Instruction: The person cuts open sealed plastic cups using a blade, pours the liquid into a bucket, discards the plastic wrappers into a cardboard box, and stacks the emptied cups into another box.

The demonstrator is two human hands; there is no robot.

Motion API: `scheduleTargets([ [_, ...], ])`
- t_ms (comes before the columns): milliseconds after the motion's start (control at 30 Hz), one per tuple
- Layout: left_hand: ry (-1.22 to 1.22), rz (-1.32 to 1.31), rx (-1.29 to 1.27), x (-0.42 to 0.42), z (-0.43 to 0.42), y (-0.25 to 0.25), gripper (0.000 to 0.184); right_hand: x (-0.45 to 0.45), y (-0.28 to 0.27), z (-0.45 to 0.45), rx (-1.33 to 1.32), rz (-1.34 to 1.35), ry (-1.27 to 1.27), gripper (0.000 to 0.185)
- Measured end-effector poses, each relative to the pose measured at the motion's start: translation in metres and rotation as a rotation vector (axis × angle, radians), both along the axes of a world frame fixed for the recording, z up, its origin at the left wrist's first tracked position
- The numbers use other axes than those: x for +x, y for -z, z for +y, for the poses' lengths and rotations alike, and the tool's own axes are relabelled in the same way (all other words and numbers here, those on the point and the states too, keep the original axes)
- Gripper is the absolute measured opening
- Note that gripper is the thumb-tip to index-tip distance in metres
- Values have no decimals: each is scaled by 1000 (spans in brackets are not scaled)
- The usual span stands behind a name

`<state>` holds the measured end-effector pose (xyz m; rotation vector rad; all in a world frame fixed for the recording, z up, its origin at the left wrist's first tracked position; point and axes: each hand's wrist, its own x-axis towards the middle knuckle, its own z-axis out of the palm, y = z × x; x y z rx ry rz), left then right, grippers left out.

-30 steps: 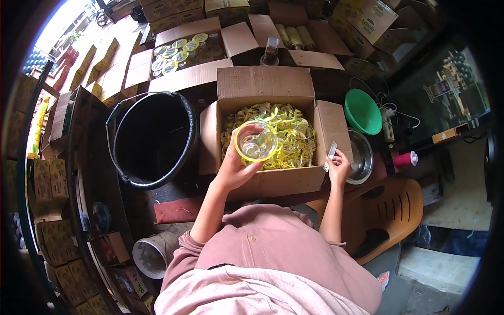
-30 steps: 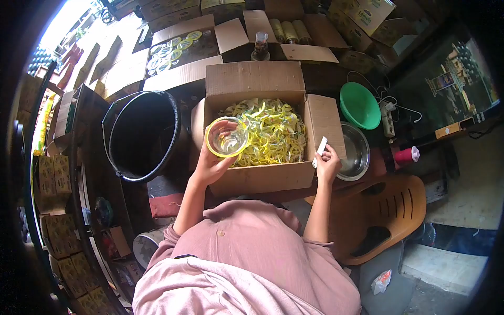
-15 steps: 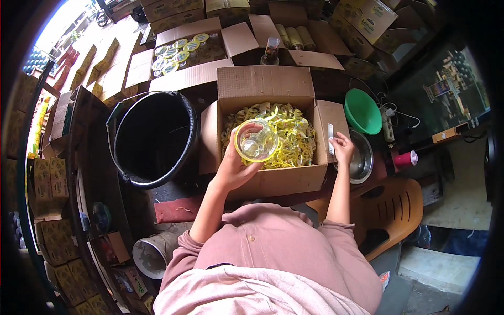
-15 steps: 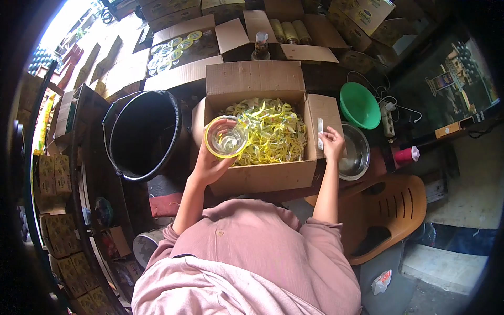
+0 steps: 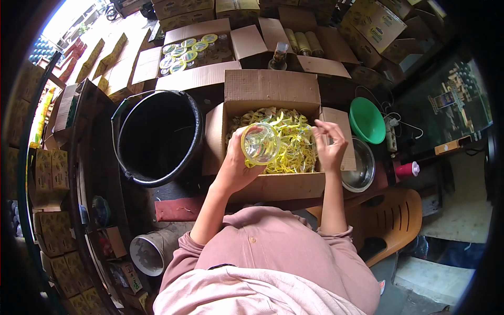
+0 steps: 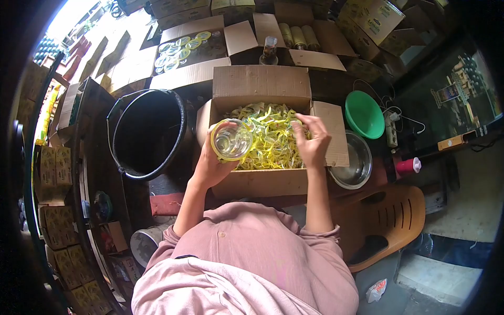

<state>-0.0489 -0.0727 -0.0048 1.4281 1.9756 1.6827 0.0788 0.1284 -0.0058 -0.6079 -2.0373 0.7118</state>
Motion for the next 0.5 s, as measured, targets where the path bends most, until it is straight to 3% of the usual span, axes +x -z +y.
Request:
scheduleTargets([
  [133,-17,63,-16,-1,0,0,68,-13,-39,-39,116,26,-388,18],
  [500,-57,-27,-46,3,-3,0,64,-23,-40,-46,344,-147,-507,11],
])
